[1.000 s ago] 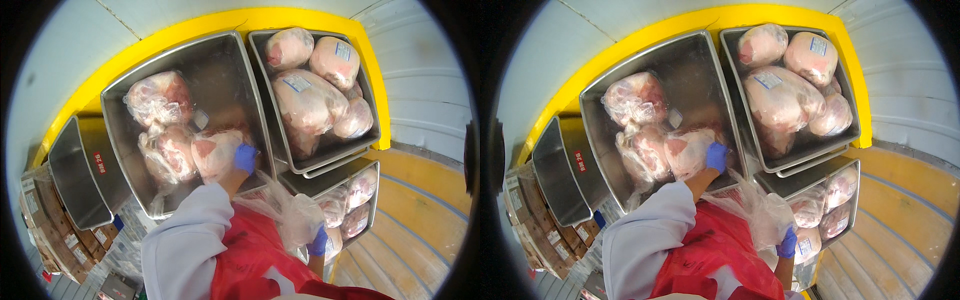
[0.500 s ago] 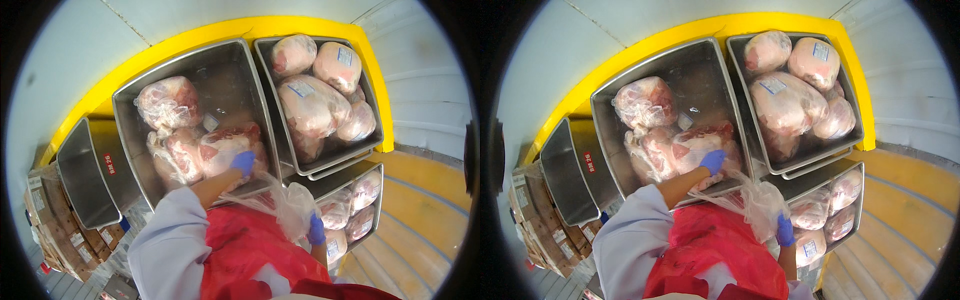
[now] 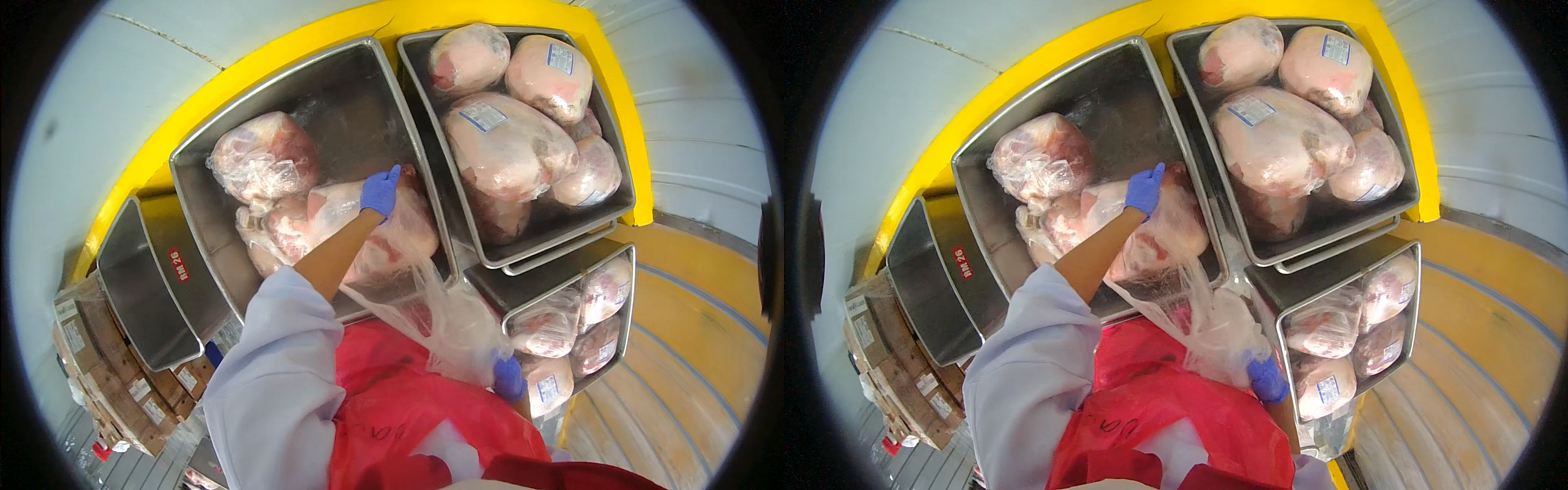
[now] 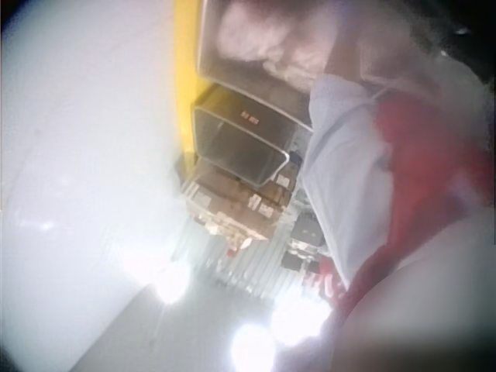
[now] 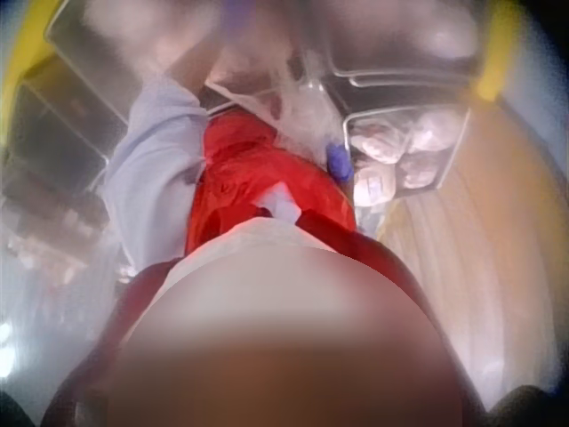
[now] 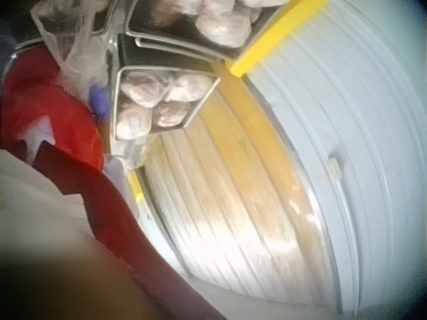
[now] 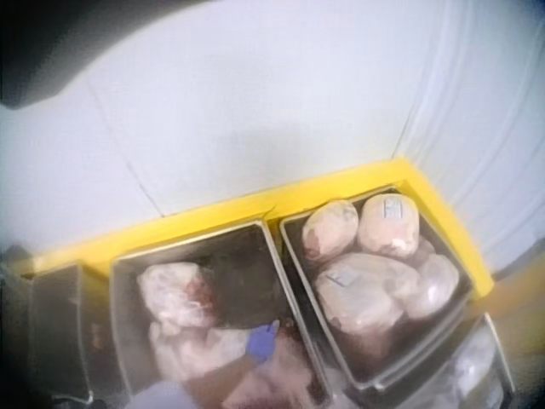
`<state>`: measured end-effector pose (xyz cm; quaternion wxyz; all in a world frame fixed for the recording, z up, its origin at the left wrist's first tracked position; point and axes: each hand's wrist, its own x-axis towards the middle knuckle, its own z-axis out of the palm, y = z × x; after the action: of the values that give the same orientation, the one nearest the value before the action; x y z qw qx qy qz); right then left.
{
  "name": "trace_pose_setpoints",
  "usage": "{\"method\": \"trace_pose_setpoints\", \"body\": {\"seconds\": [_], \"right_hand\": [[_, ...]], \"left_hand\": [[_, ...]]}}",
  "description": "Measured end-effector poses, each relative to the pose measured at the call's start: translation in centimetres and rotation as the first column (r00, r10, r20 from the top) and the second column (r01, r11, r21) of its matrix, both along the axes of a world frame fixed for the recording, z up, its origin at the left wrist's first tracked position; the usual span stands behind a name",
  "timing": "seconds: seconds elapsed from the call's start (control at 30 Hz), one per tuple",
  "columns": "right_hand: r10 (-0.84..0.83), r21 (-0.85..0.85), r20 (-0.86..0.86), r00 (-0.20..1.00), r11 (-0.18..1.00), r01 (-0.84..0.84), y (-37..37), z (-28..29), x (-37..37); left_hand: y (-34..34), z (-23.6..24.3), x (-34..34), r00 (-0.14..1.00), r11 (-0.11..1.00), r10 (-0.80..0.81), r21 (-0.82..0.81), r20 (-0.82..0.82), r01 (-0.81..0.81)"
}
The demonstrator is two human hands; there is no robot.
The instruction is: The person unpacks large cuts of raw meat from plastic bags and places them into metal trays. They then use a knife to trim fat and connective tissue from the meat on a wooden cutting board.
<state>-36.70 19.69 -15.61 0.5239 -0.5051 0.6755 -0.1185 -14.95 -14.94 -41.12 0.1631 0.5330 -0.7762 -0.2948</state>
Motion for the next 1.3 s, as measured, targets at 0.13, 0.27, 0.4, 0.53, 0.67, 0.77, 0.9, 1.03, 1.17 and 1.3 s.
{"method": "trace_pose_setpoints", "body": {"seconds": [0.13,0.27,0.4,0.53,0.67,0.77,0.9,1.03,1.17,1.3], "right_hand": [[-0.14,0.044,0.154,0.978,0.99,0.135,-2.2,0.5,1.3],[-0.139,0.038,0.271,0.953,0.99,0.133,-5.4,1.1,1.0],[0.305,-0.045,-0.229,0.924,0.945,-0.323,-5.3,0.4,-0.4],[0.314,-0.203,-0.395,0.863,0.886,-0.416,-6.0,1.9,-2.8],[-0.173,-0.311,-0.141,0.975,0.943,0.122,-3.6,-1.3,-3.8],[-0.138,-0.34,-0.2,0.97,0.938,0.064,-3.1,-2.0,-4.3],[-0.614,-0.065,0.276,0.739,0.756,0.652,-2.9,-3.1,-4.8],[-0.94,0.139,0.303,0.158,0.208,0.968,-6.6,0.7,-3.1],[-0.874,-0.14,0.383,0.3,0.266,0.954,-8.2,4.2,-5.6],[-0.821,-0.318,0.491,0.291,0.143,0.937,-12.3,7.8,-7.0]], "left_hand": [[3.0,1.8,-0.9,0.965,0.981,0.186,0.095,-0.186,-0.171],[12.4,7.9,2.8,0.898,0.886,-0.158,0.342,-0.41,0.312],[13.1,6.5,8.5,0.75,0.664,-0.594,0.35,-0.29,0.661],[8.2,7.9,14.7,0.746,0.647,-0.654,0.419,-0.124,0.637],[10.0,5.8,16.5,0.757,0.758,-0.652,0.01,0.031,0.652],[11.1,2.3,16.3,0.809,0.83,-0.557,0.091,0.19,0.55],[11.1,7.2,13.3,0.723,0.764,-0.624,0.424,0.295,0.486],[11.4,10.8,11.4,0.711,0.725,-0.618,0.593,0.335,0.35],[10.0,17.9,8.9,0.773,0.713,-0.583,0.614,0.251,0.338],[4.9,20.0,7.3,0.833,0.793,-0.547,0.37,0.084,0.483]]}}
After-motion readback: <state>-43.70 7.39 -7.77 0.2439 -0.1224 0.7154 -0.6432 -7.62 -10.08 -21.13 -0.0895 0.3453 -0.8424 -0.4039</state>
